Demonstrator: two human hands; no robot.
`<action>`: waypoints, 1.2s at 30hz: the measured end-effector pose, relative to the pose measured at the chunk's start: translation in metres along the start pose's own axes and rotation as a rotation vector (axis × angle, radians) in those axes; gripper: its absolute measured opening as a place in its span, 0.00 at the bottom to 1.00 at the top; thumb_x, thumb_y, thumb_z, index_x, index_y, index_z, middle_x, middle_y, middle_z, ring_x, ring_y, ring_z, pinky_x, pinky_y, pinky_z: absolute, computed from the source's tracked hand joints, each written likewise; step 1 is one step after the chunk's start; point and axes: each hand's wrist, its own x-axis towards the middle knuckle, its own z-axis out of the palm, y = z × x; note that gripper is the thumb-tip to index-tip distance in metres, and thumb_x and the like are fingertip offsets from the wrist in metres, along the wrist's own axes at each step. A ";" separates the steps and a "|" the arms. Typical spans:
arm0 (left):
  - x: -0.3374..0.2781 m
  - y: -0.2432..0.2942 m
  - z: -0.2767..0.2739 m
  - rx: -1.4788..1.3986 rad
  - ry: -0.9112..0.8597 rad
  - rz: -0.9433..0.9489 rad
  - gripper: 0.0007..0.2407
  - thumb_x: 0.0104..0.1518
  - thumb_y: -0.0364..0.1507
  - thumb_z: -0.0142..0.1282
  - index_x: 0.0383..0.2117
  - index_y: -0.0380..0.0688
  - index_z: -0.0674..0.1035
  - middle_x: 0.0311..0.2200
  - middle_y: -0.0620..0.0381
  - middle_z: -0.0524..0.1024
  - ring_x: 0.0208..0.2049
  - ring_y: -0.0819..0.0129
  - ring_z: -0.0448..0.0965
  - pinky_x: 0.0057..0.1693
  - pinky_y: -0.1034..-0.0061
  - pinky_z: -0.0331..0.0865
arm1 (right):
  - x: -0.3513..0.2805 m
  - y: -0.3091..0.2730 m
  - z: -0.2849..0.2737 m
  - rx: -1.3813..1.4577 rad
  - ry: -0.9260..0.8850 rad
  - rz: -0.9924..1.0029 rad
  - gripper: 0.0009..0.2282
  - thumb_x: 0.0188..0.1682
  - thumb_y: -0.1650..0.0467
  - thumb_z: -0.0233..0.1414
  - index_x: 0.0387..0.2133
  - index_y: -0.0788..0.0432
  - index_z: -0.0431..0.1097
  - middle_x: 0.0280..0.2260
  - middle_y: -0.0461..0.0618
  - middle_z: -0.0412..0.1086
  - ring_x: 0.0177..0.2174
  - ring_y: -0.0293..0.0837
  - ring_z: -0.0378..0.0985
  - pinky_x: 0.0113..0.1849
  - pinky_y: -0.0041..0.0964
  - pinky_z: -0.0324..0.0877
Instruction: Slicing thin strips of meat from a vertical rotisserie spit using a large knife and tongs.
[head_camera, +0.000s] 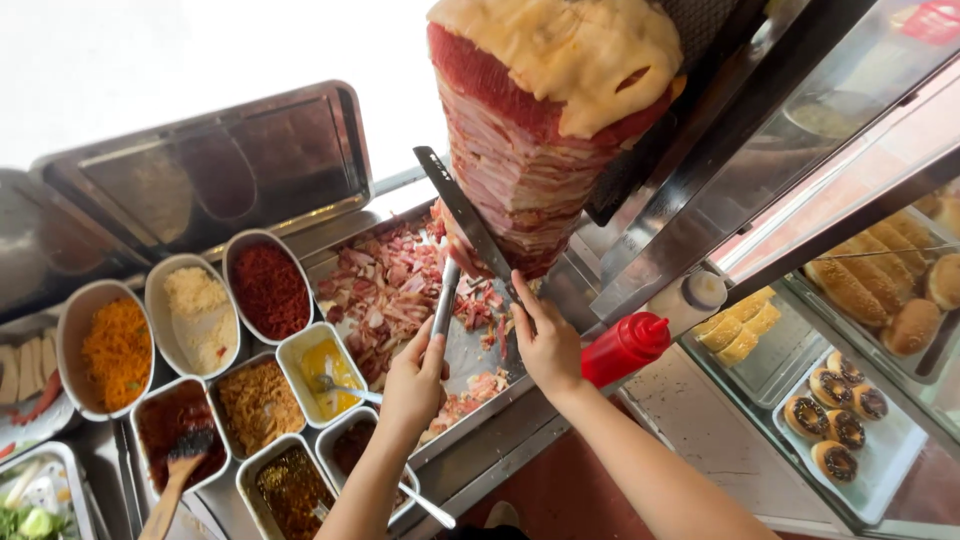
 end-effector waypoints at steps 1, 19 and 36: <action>-0.004 -0.004 0.003 -0.005 0.010 -0.007 0.18 0.68 0.36 0.47 0.63 0.56 0.77 0.18 0.48 0.75 0.12 0.61 0.75 0.18 0.71 0.69 | -0.022 0.007 -0.004 0.007 -0.010 -0.005 0.21 0.55 0.65 0.54 0.64 0.37 0.69 0.33 0.46 0.77 0.33 0.47 0.83 0.33 0.43 0.79; -0.002 -0.004 -0.023 0.077 -0.053 0.011 0.18 0.67 0.37 0.48 0.63 0.59 0.77 0.18 0.54 0.77 0.15 0.63 0.79 0.25 0.73 0.73 | -0.068 -0.006 -0.015 0.107 -0.139 0.172 0.23 0.52 0.67 0.58 0.63 0.37 0.70 0.44 0.48 0.80 0.44 0.47 0.83 0.43 0.40 0.79; -0.029 0.025 -0.038 -0.073 -0.126 -0.152 0.20 0.67 0.33 0.48 0.66 0.60 0.76 0.19 0.58 0.70 0.14 0.75 0.62 0.22 0.79 0.53 | -0.071 -0.024 -0.031 0.133 -0.249 0.235 0.24 0.50 0.73 0.57 0.61 0.51 0.67 0.52 0.49 0.78 0.41 0.47 0.86 0.35 0.36 0.79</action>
